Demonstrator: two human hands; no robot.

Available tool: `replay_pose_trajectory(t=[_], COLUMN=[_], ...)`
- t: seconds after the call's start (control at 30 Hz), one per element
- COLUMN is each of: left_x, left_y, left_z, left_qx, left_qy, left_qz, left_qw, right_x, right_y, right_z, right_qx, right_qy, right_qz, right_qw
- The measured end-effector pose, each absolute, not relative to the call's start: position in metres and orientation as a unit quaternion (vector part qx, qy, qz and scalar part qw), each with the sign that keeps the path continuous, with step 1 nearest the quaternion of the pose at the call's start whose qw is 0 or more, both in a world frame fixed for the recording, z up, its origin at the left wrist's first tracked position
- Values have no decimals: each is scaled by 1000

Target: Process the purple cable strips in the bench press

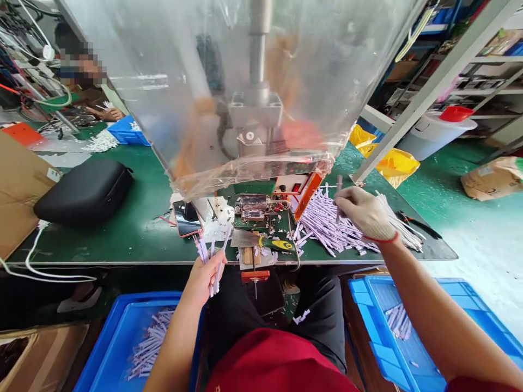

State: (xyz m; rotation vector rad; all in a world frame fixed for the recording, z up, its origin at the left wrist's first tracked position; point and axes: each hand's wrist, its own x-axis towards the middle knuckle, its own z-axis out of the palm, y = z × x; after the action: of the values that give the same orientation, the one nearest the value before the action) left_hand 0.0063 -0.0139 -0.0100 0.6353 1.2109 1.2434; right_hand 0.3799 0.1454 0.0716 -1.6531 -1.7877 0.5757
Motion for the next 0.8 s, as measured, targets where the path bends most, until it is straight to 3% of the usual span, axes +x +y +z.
replay_pose_trajectory(t=[0.1, 0.23, 0.43, 0.8], left_x=[9, 12, 7, 1], left_y=[-8, -4, -10, -15], left_z=[-7, -3, -4, -16], left_qx=[267, 251, 227, 204], left_qy=[510, 490, 490, 502], left_qz=[547, 574, 581, 578], left_qw=[609, 606, 608, 610], right_x=[354, 282, 203, 183], right_y=[98, 59, 75, 89], right_z=[72, 44, 8, -7], right_qx=[-560, -452, -426, -474], right_qy=[-584, -496, -407, -398], right_qz=[455, 675, 735, 703], right_qw=[372, 307, 335, 351])
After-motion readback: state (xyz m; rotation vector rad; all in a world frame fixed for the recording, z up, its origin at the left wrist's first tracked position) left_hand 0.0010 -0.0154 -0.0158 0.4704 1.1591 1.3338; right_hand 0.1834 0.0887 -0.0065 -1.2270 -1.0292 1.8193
